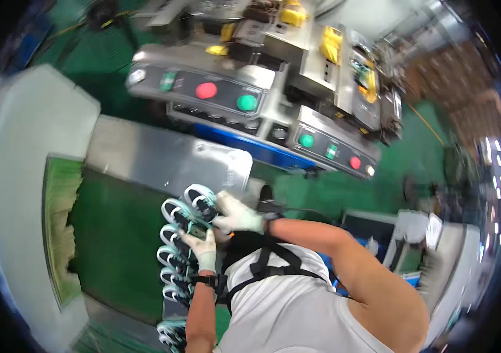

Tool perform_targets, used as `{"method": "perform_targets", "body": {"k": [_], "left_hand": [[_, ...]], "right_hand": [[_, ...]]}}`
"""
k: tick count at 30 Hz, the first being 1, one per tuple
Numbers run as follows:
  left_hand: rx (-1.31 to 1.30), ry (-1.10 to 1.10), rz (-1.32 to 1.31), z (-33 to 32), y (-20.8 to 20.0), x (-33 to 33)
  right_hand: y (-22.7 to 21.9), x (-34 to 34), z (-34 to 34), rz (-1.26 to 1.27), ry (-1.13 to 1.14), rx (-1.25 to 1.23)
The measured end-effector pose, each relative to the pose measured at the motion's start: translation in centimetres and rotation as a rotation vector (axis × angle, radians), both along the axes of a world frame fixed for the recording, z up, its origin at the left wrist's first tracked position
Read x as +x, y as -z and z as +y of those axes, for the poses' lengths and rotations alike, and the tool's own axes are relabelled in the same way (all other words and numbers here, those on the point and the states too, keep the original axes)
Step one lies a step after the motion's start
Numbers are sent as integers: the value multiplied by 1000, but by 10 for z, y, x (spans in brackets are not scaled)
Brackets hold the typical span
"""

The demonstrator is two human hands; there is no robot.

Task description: Placing shoes into a heat-setting machine and onto a conveyor belt for processing.

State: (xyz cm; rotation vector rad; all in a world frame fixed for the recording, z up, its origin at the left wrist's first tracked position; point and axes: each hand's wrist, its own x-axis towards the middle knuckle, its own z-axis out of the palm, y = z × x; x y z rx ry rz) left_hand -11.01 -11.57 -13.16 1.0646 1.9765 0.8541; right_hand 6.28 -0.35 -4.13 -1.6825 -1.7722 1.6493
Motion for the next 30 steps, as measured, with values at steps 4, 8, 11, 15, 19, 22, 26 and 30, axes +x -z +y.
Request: {"method": "perform_targets", "body": {"k": [4, 8, 11, 15, 19, 22, 26, 30], "left_hand": [[244, -337, -479, 24, 46, -4], [-42, -31, -104, 35, 20, -6], [-282, 148, -60, 48, -41, -15], [-257, 622, -38, 56, -107, 13], [-165, 1034, -239, 52, -145, 113], [-149, 1346, -420, 31, -158, 194], [-139, 1759, -659, -28, -216, 314], [-248, 1892, -983, -125, -272, 435]], "right_hand": [[103, -72, -41, -170, 246, 519], [84, -50, -29, -62, 501, 127], [54, -5, -30, 98, 560, -162], [18, 39, -90, 501, 994, -19], [-72, 120, -171, 682, 1459, -87], [-107, 164, -248, 674, 1725, -15], [-167, 207, -357, 561, 2124, 372], [-195, 254, -473, 64, 2394, 790]]}}
